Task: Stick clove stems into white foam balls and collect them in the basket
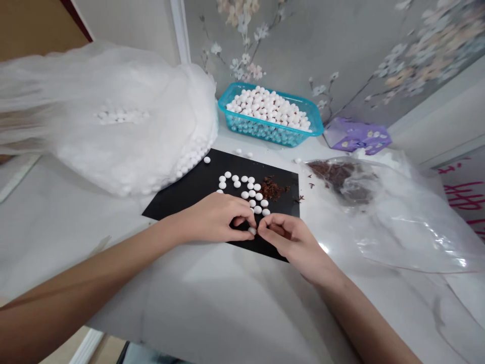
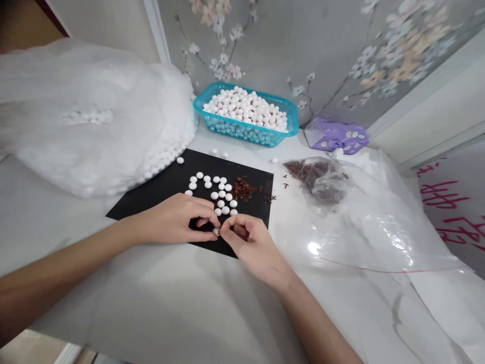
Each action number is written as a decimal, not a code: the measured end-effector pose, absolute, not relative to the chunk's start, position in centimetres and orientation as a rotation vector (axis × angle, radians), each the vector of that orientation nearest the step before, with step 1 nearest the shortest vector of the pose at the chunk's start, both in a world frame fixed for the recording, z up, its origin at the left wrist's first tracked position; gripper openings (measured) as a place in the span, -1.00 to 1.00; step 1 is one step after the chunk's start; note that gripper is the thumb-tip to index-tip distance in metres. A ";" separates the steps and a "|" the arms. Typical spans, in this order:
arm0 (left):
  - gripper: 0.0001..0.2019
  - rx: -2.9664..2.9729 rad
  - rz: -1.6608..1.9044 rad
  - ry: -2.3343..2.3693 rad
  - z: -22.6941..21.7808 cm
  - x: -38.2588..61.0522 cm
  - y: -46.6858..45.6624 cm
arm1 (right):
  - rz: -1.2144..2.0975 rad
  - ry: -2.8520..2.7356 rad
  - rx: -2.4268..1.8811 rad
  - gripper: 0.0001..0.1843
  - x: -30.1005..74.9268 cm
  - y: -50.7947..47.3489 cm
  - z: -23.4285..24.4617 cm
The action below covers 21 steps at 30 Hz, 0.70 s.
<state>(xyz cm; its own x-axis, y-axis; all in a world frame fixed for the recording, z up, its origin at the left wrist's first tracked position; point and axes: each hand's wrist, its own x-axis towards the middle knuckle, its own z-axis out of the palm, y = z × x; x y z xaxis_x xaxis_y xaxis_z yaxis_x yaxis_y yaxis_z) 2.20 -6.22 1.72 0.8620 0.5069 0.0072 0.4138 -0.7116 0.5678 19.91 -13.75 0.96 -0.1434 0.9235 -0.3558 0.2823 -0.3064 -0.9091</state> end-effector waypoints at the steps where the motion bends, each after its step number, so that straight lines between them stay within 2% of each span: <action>1: -0.91 2.461 0.217 0.665 1.7 2.2 -6.2 | 1.457 -1.384 -1.572 -0.73 19.8 -13.8 1.0; 21: -0.87 2.420 0.212 0.696 1.5 2.3 -6.1 | 1.228 -1.355 -1.617 -0.77 18.9 -14.1 -0.1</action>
